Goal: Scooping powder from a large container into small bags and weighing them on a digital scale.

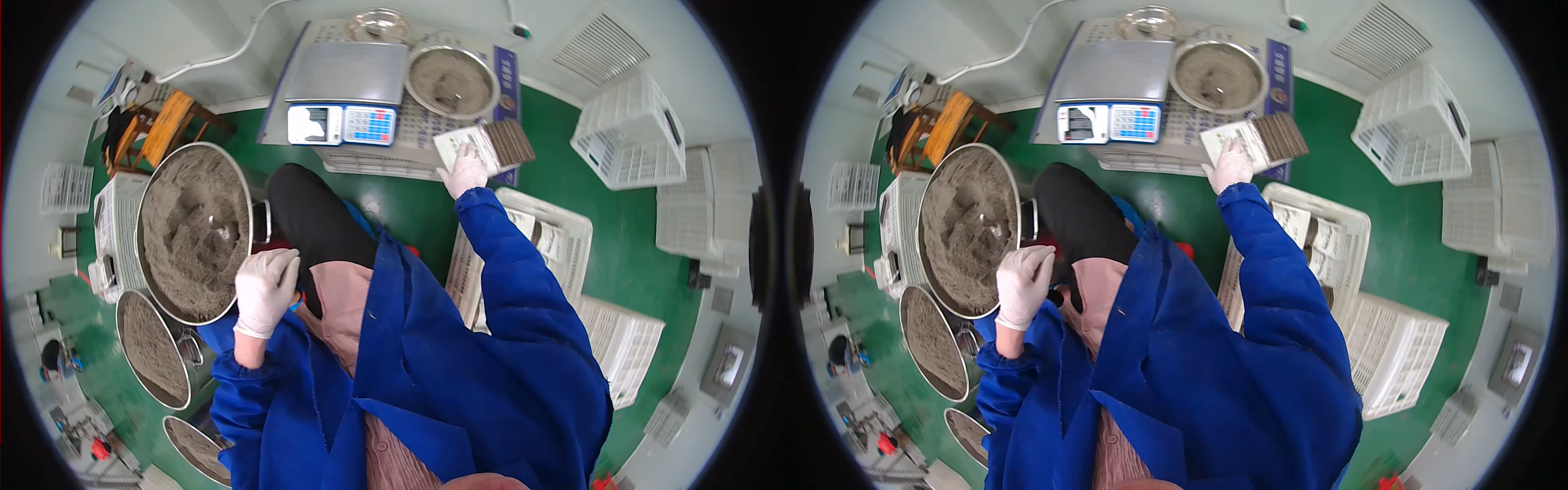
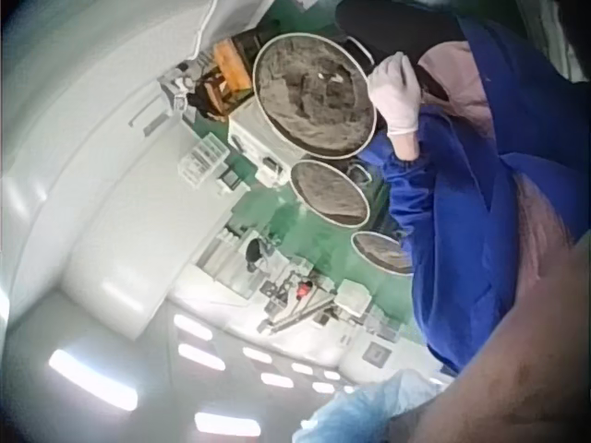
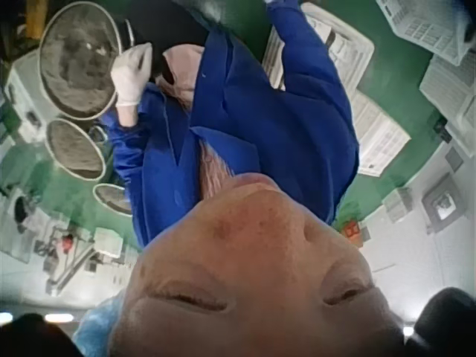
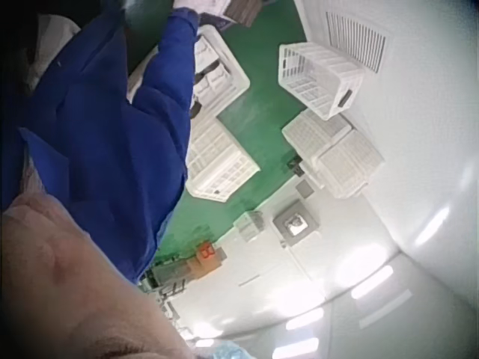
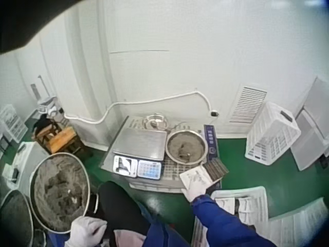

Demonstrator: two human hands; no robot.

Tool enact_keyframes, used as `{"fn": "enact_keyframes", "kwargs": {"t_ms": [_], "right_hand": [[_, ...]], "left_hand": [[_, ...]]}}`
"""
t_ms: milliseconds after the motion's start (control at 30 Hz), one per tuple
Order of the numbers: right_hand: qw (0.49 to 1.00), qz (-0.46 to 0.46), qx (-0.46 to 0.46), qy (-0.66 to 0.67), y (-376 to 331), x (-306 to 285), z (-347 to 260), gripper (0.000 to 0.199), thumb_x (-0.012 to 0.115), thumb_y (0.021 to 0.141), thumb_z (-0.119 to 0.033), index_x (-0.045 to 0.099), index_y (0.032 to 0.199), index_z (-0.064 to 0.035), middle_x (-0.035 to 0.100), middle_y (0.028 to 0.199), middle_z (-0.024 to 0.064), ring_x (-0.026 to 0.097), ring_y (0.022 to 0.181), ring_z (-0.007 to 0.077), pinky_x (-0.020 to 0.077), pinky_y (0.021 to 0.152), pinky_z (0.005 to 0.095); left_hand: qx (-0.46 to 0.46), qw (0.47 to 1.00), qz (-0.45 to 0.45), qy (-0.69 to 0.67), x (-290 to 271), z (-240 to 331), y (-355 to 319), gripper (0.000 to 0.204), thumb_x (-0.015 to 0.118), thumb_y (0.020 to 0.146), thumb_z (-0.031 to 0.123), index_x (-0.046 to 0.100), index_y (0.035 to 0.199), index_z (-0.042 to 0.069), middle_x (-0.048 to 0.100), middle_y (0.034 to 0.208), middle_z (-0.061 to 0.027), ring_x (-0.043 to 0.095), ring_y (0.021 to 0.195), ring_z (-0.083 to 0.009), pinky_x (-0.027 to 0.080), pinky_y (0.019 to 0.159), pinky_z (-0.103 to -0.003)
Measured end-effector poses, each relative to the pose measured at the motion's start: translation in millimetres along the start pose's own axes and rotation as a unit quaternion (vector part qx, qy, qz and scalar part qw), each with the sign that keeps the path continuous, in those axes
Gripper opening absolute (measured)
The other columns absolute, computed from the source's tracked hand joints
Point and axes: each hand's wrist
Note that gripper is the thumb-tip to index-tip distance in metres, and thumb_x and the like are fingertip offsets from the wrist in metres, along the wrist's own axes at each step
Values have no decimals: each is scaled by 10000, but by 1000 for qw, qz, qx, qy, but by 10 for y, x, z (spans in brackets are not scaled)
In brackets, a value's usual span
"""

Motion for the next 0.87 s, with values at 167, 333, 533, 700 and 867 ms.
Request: {"fn": "enact_keyframes", "kwargs": {"t_ms": [167,333,533,700,867], "right_hand": [[991,-129,-5,38,289,418,57,563,752,857,-339,636,1271,26,689,1252,253,685,1151,384,547,1005,445],[956,-257,-125,-67,436,-454,-539,492,491,1004,-347,642,1372,-58,623,1395,242,506,1402,366,362,1203,452],[972,-217,-27,-86,589,-44,339,497,469,1045,-357,632,1348,2,671,1302,270,653,1213,412,514,1058,455],[908,-184,-240,290,106,-1766,-1501,292,634,990,-226,666,860,34,679,778,152,646,702,214,496,673,406],[801,-242,-351,420,-710,-2698,-2659,188,674,946,-66,599,787,1,602,695,59,598,657,120,465,622,297]], "left_hand": [[-58,996,54,-37,-51,-81,-217,77,754,841,101,752,905,57,753,891,-93,716,820,-288,552,757,-408],[-82,990,102,-55,49,-307,-555,96,689,852,156,706,795,82,682,772,-95,679,732,-299,521,661,-421],[-95,972,108,-187,97,-382,-528,147,658,910,187,702,811,89,655,749,-119,649,711,-343,516,648,-457],[-237,863,171,-413,118,-198,-484,368,736,908,300,737,1145,19,775,924,-151,759,782,-270,597,719,-379],[-234,815,108,-519,-137,-228,-168,669,749,946,307,508,1475,-24,765,1114,-207,768,845,-253,604,819,-341]]}}
Point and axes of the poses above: each hand's wrist, its own y-axis towards the middle knuckle, its own x-axis out of the palm, z = x × y
